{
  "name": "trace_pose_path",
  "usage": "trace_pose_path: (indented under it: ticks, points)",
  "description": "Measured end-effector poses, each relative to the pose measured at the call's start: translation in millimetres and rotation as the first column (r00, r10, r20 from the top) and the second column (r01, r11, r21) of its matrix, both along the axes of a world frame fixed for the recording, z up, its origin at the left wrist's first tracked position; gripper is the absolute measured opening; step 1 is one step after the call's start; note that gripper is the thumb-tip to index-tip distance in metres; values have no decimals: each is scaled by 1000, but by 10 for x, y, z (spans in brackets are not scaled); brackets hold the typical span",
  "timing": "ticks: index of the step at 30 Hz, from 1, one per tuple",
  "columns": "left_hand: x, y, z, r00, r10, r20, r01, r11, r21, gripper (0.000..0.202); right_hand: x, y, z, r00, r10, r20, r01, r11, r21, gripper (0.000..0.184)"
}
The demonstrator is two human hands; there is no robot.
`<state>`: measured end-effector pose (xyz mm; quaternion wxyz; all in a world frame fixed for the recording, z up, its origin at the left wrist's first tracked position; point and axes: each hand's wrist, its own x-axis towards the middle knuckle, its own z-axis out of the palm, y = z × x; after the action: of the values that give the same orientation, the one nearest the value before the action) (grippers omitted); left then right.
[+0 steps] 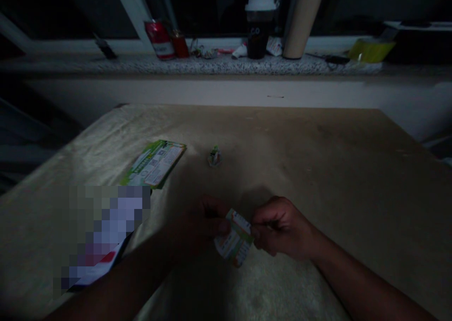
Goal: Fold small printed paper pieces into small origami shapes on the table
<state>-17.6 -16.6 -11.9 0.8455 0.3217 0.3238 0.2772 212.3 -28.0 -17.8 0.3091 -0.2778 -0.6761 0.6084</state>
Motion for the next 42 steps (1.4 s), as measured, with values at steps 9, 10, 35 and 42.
trace_pose_path:
  ticks: [9,10,35,42]
  points:
    - [-62,27,10,992,-129,-14,129,983,127,30,42,19,-15,999,-50,-1,50,999,-17,52]
    - [-49,18,4,993,-117,24,114,989,98,32,36,17,-14,999,-49,-5,49,998,-32,53]
    - [82,-33,-12,994,-14,-111,31,988,151,40,-102,1,50,935,-352,45,354,933,-65,48]
    - [89,-21,-53,991,22,-129,-5,992,126,38,-101,9,61,927,-369,60,373,925,-74,48]
